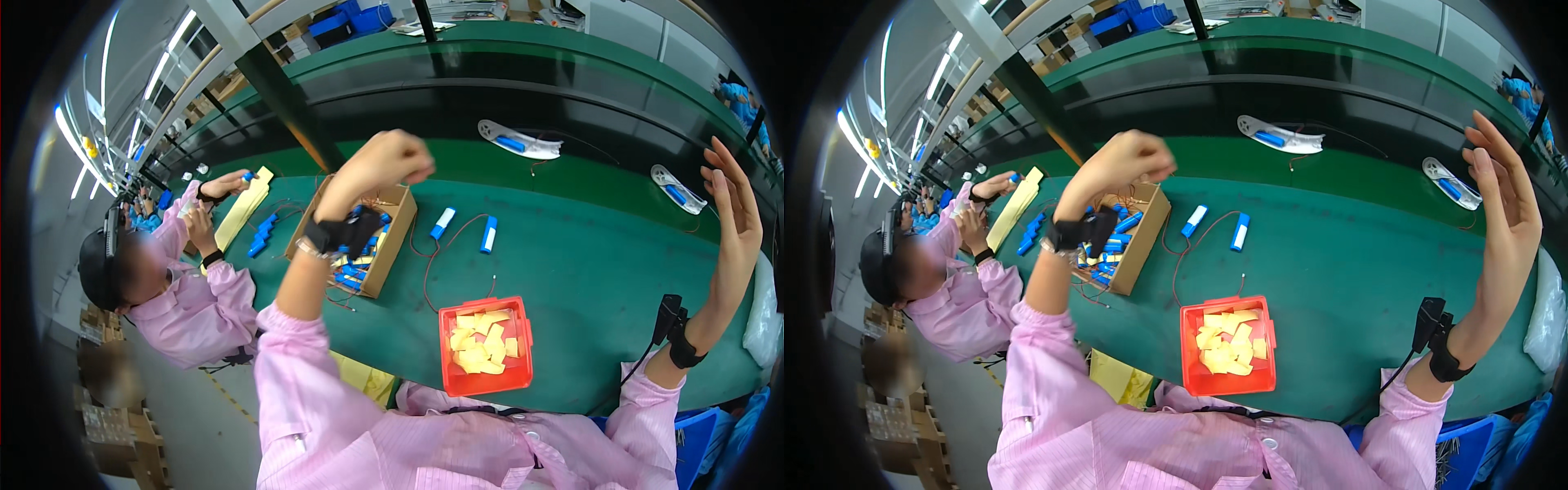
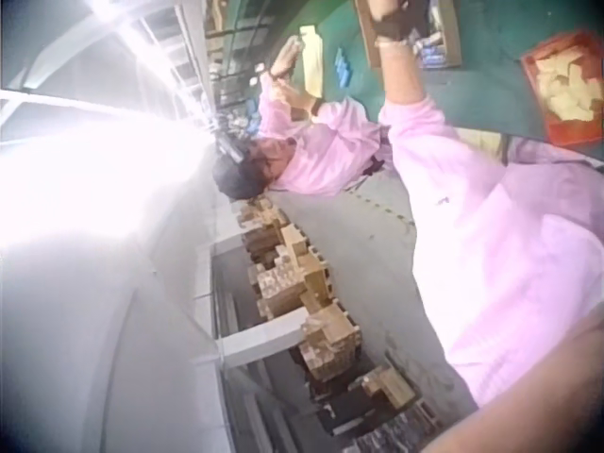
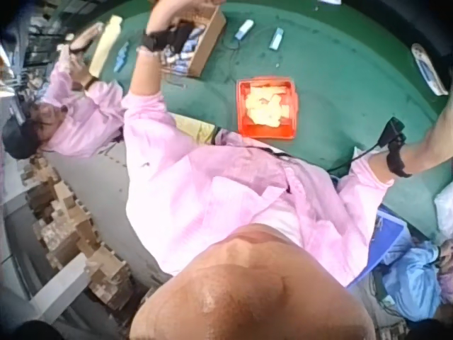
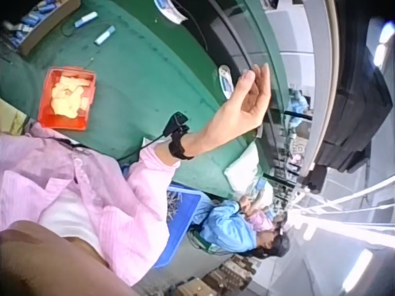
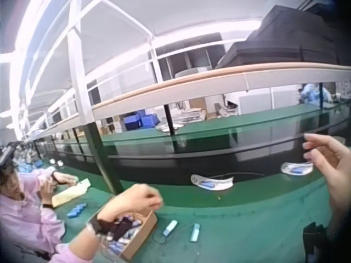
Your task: The person assembles a white handheld electronic device by inserting blue cylindrical batteries into its internal compartment. They repeatedly pick up batteries, apply yellow tape to the ends, and place them into the device's battery slots. The person also handles red wires connected to the device and adjusts a wrist strap during the process.
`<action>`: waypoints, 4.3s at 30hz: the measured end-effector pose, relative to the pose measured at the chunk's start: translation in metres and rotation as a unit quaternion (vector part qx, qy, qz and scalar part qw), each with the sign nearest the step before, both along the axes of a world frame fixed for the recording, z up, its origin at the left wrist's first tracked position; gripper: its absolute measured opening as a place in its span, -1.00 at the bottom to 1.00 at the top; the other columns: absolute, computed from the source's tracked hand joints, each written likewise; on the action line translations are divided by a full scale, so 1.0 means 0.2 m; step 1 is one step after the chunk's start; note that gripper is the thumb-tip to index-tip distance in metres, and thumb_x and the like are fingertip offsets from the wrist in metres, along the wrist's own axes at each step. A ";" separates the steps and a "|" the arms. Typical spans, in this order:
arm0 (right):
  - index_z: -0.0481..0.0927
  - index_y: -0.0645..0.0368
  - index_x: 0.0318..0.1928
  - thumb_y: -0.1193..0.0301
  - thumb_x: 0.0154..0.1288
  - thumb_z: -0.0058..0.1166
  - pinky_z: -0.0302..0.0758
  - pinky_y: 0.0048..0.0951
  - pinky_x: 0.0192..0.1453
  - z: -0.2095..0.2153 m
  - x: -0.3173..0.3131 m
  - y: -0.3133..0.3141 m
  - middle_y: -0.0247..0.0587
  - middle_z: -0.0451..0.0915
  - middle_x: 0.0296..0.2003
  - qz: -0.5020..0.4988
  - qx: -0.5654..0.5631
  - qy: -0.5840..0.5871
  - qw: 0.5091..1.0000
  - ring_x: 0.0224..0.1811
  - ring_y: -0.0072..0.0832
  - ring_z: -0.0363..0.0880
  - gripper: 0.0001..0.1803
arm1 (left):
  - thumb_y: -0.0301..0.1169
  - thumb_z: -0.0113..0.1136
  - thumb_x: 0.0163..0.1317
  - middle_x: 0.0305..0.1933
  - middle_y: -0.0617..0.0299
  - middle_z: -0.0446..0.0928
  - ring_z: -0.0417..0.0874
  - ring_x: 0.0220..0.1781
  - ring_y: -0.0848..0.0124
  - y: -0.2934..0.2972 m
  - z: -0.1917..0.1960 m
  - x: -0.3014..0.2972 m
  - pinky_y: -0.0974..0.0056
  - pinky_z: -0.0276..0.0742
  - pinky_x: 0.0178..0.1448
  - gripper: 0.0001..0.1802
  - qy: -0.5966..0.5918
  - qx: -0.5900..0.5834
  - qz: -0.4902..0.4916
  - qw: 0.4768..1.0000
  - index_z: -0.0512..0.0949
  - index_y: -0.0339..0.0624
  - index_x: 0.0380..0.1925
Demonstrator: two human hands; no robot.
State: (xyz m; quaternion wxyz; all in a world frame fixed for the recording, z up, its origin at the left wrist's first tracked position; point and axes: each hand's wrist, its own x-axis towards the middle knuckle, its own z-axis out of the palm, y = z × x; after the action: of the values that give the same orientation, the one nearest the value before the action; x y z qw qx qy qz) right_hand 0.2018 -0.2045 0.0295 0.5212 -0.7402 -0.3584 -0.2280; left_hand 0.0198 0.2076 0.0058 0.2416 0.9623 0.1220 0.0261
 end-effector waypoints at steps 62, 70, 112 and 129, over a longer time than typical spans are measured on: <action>0.61 0.36 0.05 0.49 0.33 0.21 0.62 -0.45 -0.26 -0.24 -0.41 0.61 -0.11 0.64 -0.19 0.248 0.082 0.074 0.962 -0.26 -0.35 0.68 -0.69 | -0.58 0.31 0.20 -0.37 0.14 0.67 0.73 -0.38 0.43 -0.87 -0.02 0.06 0.40 0.64 -0.27 -0.90 -0.498 -0.087 0.056 0.861 0.67 -0.37 -0.28; 0.55 0.23 0.23 0.52 0.34 0.19 0.71 -0.49 -0.21 -0.23 -0.38 0.62 -0.11 0.70 -0.16 0.313 0.102 0.214 0.920 -0.22 -0.48 0.73 -0.56 | -0.55 0.28 0.26 -0.32 0.19 0.69 0.73 -0.31 0.47 -0.83 -0.06 0.08 0.38 0.69 -0.19 -0.91 -0.463 -0.227 0.070 0.854 0.66 -0.36 -0.29; 0.52 0.36 0.23 0.37 0.43 0.13 0.68 -0.34 0.10 -0.23 0.16 0.29 0.12 0.66 0.02 0.316 0.166 0.273 0.893 -0.04 -0.26 0.74 -0.55 | -0.38 0.28 0.27 -0.29 -0.04 0.59 0.63 -0.31 0.06 -0.91 -0.45 -0.62 0.11 0.55 -0.21 -0.70 -0.098 -0.021 0.099 0.990 0.60 -0.30 -0.05; 0.65 0.33 0.08 0.39 0.23 0.36 0.68 -0.42 0.02 -0.35 -0.05 0.46 -0.12 0.72 -0.15 0.414 0.030 0.367 0.833 -0.12 -0.43 0.73 -0.56 | -0.13 -0.10 0.56 -0.01 0.09 0.66 0.56 0.20 0.31 -1.00 -0.28 -0.32 0.18 0.37 0.35 -0.47 -0.290 -0.351 0.159 0.876 0.38 -0.34 0.27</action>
State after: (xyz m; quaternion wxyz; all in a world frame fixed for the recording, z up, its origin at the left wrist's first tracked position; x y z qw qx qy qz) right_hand 0.1910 -0.1123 -0.0398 0.6817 -0.5363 -0.4065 0.2869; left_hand -0.0437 0.0075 -0.0503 0.5808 0.7313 0.1988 0.2972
